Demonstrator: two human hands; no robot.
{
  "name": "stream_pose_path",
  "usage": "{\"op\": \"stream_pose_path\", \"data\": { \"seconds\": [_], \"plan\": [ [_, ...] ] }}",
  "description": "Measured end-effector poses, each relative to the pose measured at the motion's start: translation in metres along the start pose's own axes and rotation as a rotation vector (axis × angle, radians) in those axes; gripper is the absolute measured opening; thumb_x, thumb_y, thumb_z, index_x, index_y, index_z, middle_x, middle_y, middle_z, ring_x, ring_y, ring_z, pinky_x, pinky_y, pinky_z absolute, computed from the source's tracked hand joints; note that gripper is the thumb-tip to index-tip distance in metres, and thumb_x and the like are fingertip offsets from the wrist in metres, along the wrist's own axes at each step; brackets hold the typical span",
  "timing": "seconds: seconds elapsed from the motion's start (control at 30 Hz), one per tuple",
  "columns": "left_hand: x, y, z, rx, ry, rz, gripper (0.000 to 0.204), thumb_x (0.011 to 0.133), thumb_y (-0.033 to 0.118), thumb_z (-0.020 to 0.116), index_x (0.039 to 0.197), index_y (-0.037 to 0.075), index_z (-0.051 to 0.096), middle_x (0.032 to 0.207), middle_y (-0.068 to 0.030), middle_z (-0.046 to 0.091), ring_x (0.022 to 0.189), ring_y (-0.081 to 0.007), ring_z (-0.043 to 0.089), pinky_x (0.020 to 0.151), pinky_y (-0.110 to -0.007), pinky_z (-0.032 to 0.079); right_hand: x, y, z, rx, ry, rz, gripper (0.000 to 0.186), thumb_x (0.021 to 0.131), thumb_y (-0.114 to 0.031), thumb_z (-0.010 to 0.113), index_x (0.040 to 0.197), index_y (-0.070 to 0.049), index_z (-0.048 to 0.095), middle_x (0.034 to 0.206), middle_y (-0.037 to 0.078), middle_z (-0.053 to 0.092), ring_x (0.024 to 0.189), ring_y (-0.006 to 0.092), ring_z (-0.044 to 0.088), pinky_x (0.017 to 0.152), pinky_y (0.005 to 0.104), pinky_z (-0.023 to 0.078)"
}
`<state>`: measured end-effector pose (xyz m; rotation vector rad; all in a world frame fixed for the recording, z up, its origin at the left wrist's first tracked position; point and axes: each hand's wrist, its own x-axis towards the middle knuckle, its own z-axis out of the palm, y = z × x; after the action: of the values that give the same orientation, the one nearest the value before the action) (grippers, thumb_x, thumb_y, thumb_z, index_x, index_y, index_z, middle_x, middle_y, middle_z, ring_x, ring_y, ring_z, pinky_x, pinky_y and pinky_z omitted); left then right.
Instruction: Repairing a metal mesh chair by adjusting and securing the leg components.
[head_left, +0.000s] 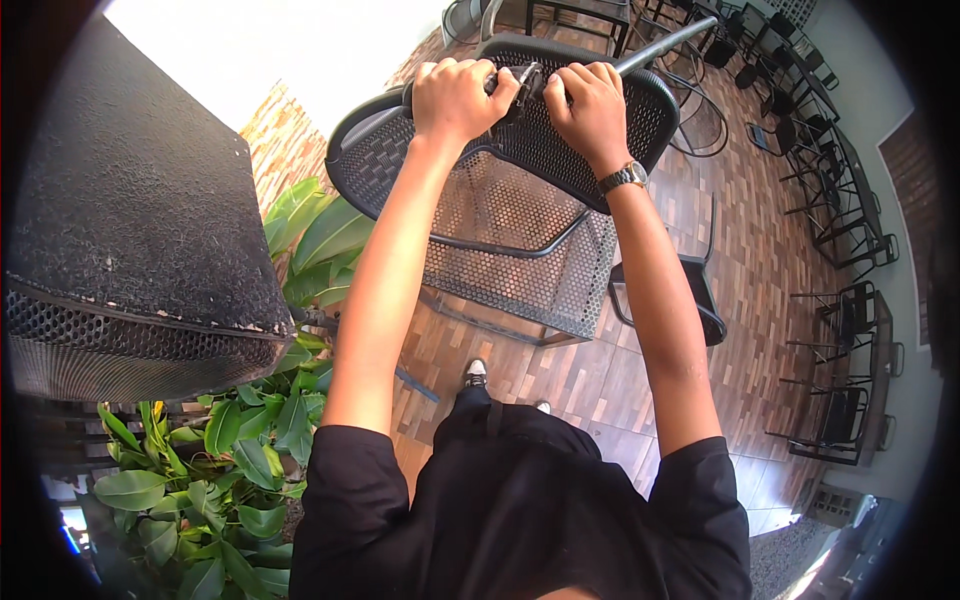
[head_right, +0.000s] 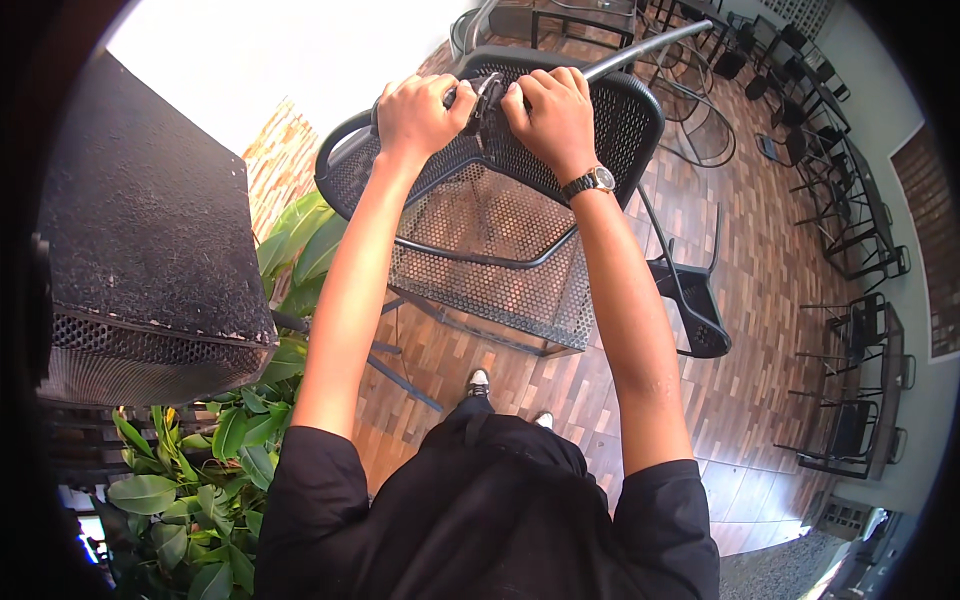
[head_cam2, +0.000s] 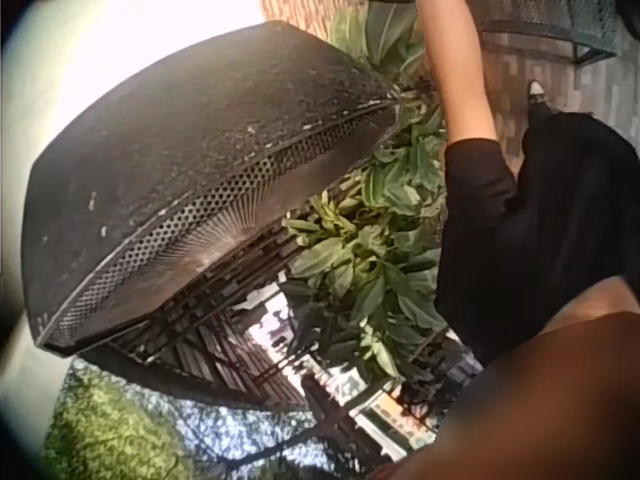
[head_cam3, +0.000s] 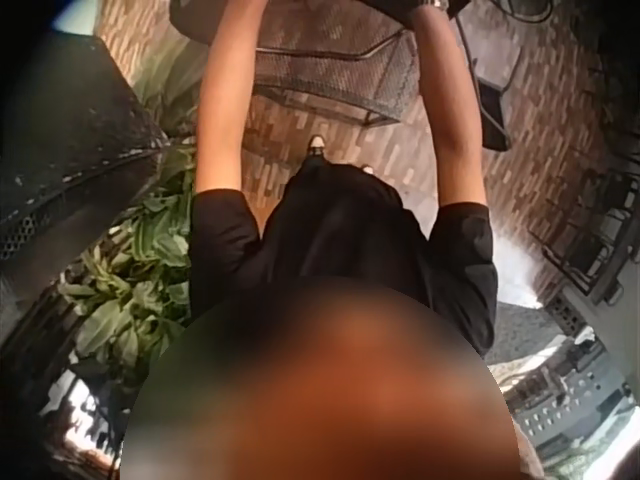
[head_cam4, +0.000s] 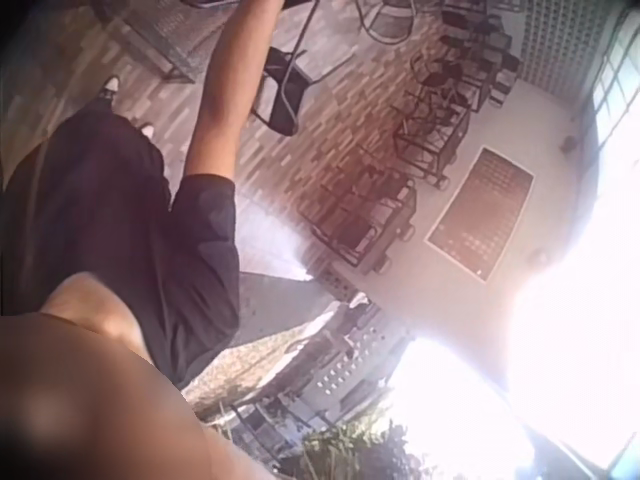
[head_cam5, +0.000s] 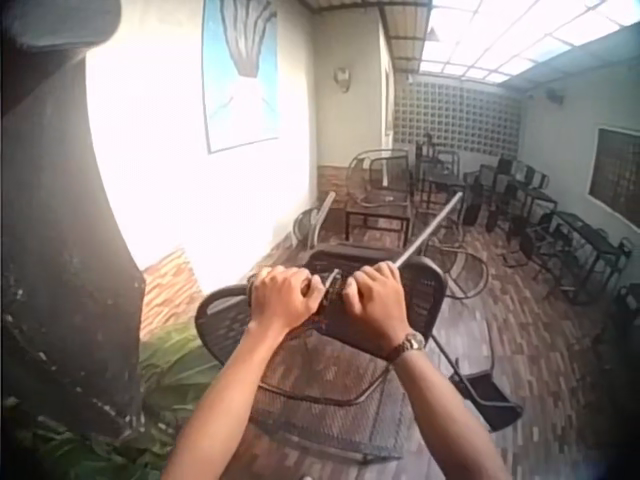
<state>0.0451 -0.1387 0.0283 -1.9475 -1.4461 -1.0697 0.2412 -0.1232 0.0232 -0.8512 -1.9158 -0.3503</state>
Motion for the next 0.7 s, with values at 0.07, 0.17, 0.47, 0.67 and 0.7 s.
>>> {"op": "stream_pose_path", "data": {
  "seconds": [0.07,0.17,0.47,0.67,0.7],
  "plan": [
    [-0.002,-0.015,-0.005,-0.026,-0.045,-0.053,0.035,0.087,0.039,0.058,0.066,0.013,0.069,0.067,-0.0075,0.069,0.071,-0.0303,0.069,0.078,-0.047,0.050,0.000,0.002,0.005,0.002,0.032,0.007,0.022,0.088,-0.020,0.062,0.071,-0.006,0.061,0.073,0.005,0.061,0.079,0.0274,0.059,0.087,0.0409,0.046],
    [-0.006,-0.044,-0.012,-0.044,-0.058,-0.129,0.035,0.087,0.039,0.058,0.069,0.012,0.072,0.068,-0.0115,0.070,0.073,-0.0308,0.070,0.079,-0.046,0.050,0.004,-0.001,0.013,0.018,0.040,0.007,0.022,0.088,-0.019,0.061,0.070,-0.006,0.061,0.073,0.005,0.061,0.077,0.0273,0.058,0.087,0.0411,0.046],
    [-0.012,-0.043,0.001,0.014,0.099,-0.108,0.035,0.084,0.036,0.058,0.068,0.009,0.071,0.072,-0.0084,0.072,0.072,-0.0295,0.066,0.082,-0.044,0.045,0.010,-0.013,0.034,0.015,0.130,0.071,0.021,0.085,-0.018,0.062,0.066,-0.008,0.061,0.069,0.003,0.060,0.075,0.0269,0.057,0.086,0.0403,0.046],
    [-0.012,-0.057,0.003,-0.094,0.121,0.052,0.036,0.086,0.040,0.060,0.069,0.010,0.071,0.072,-0.0049,0.070,0.071,-0.0253,0.066,0.076,-0.041,0.047,0.006,-0.015,0.037,-0.022,0.095,0.063,0.023,0.087,-0.018,0.062,0.068,-0.006,0.059,0.071,0.006,0.060,0.076,0.0289,0.057,0.086,0.0404,0.046],
    [-0.015,-0.065,0.003,-0.089,0.143,0.065,0.034,0.087,0.040,0.060,0.070,0.012,0.071,0.071,-0.0038,0.070,0.070,-0.0243,0.066,0.074,-0.039,0.048,0.006,-0.015,0.037,-0.020,0.093,0.060,0.023,0.087,-0.018,0.062,0.068,-0.006,0.059,0.071,0.006,0.060,0.076,0.0289,0.057,0.086,0.0404,0.046]
  ]
}}
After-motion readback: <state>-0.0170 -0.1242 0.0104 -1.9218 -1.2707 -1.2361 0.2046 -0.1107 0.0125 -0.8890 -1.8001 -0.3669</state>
